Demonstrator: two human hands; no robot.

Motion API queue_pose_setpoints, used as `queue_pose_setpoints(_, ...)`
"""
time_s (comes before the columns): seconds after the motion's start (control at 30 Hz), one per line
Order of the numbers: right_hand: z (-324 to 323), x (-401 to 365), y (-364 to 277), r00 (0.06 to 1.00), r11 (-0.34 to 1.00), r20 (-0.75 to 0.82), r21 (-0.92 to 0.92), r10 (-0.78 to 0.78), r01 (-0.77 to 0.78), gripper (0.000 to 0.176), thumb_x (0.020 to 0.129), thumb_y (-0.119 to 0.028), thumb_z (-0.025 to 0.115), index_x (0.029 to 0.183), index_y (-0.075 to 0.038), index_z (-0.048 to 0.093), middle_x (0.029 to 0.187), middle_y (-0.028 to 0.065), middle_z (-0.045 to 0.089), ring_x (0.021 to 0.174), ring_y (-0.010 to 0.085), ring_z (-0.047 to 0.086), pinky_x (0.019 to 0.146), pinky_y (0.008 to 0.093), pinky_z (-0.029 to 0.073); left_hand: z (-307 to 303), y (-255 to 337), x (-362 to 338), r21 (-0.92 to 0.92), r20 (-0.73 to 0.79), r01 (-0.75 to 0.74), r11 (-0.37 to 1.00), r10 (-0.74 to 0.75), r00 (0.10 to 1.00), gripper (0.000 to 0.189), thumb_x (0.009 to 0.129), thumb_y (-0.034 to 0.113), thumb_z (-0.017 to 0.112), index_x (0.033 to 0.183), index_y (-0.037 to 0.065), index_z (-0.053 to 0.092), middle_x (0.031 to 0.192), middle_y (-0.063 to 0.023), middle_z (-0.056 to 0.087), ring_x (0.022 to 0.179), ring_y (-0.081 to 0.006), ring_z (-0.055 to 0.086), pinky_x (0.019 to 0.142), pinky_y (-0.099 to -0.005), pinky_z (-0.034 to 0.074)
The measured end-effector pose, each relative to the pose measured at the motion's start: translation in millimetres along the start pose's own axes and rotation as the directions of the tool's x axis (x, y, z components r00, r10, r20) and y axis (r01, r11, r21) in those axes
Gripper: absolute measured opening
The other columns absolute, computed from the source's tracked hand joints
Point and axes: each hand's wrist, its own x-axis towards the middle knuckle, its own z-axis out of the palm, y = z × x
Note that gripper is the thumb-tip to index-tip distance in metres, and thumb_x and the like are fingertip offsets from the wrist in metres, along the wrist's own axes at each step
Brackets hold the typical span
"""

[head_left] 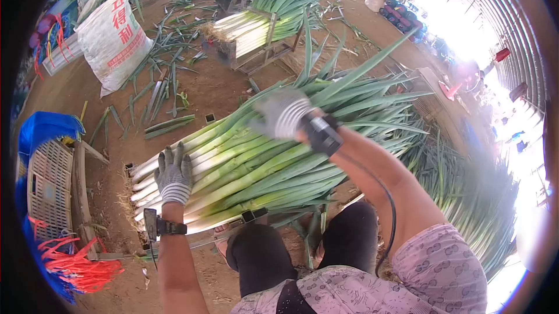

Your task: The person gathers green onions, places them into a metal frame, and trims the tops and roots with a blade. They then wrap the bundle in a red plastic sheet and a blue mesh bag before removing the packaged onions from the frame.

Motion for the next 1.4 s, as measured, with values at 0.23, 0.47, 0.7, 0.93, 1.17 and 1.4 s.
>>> queue_pose_setpoints(0.23, 88, -14, 86, 0.866, 0.976, -0.45, 0.128, 0.217, -0.178, 0.048, 0.096, -0.051, 0.047, 0.1, -0.01, 0.071, 0.104, 0.0143, 0.07, 0.103, 0.0324, 0.064, 0.099, 0.045, 0.042, 0, 3, 4, 0.015, -0.015, 0.029, 0.999, -0.029, 0.999, 0.051, 0.103, 0.043, 0.032, 0.151, 0.028, 0.035, 0.156, -0.0132, 0.034, 0.142, -0.0364, 0.032, 0.111, -0.055, 0.031)
queue_pose_setpoints(0.47, 68, -10, 95, 0.935, 0.971, -0.278, 0.148, 0.221, -0.186, 0.047, 0.097, -0.05, 0.045, 0.105, -0.011, 0.07, 0.109, 0.0135, 0.069, 0.108, 0.0311, 0.062, 0.099, 0.0458, 0.041, 1, 1, 2, 0.115, -0.081, -0.024, 0.993, 0.033, 0.996, 0.05, 0.1, 0.036, 0.037, 0.149, 0.027, 0.037, 0.152, -0.0106, 0.04, 0.141, -0.0349, 0.033, 0.112, -0.0619, 0.024)
queue_pose_setpoints(0.7, 116, -9, 93, 0.819, 0.96, -0.52, 0.253, 0.241, -0.122, 0.04, 0.096, -0.046, 0.046, 0.1, -0.014, 0.071, 0.107, 0.0123, 0.068, 0.106, 0.0335, 0.061, 0.097, 0.0486, 0.041, 15, -9, 24, -0.039, -0.087, -0.205, 0.978, 0.201, 0.976, 0.049, 0.098, 0.032, 0.039, 0.146, 0.018, 0.042, 0.148, -0.0133, 0.045, 0.136, -0.0332, 0.04, 0.112, -0.0528, 0.029)
queue_pose_setpoints(0.93, 49, -9, 81, 0.917, 0.985, -0.362, 0.021, 0.168, -0.172, 0.038, 0.096, -0.043, 0.047, 0.11, -0.015, 0.07, 0.111, 0.0124, 0.067, 0.109, 0.0351, 0.06, 0.102, 0.0474, 0.04, 5, -5, 15, -0.07, -0.159, -0.22, 0.973, 0.207, 0.965, 0.049, 0.1, 0.034, 0.037, 0.145, 0.017, 0.042, 0.149, -0.0133, 0.044, 0.136, -0.0332, 0.04, 0.11, -0.0536, 0.031)
queue_pose_setpoints(1.17, 15, 49, 52, 0.883, 0.972, -0.415, -0.171, -0.221, 0.163, 0.045, 0.096, -0.046, 0.045, 0.127, -0.016, 0.061, 0.135, 0.0138, 0.056, 0.123, 0.0333, 0.052, 0.106, 0.0491, 0.037, 6, -6, 15, -0.041, -0.163, -0.222, 0.974, 0.213, 0.963, 0.051, 0.1, 0.038, 0.036, 0.146, 0.017, 0.041, 0.149, -0.0136, 0.043, 0.138, -0.0331, 0.039, 0.112, -0.0551, 0.028)
queue_pose_setpoints(1.4, 85, 37, 47, 0.98, 0.997, -0.2, 0.076, -0.003, 0.018, 0.053, 0.098, -0.047, 0.042, 0.14, -0.015, 0.049, 0.148, 0.0134, 0.045, 0.139, 0.0339, 0.037, 0.116, 0.0468, 0.025, 0, -6, 16, -0.048, -0.204, -0.25, 0.967, 0.235, 0.95, 0.05, 0.098, 0.039, 0.041, 0.141, 0.015, 0.048, 0.145, -0.013, 0.047, 0.134, -0.0325, 0.043, 0.109, -0.0541, 0.031)
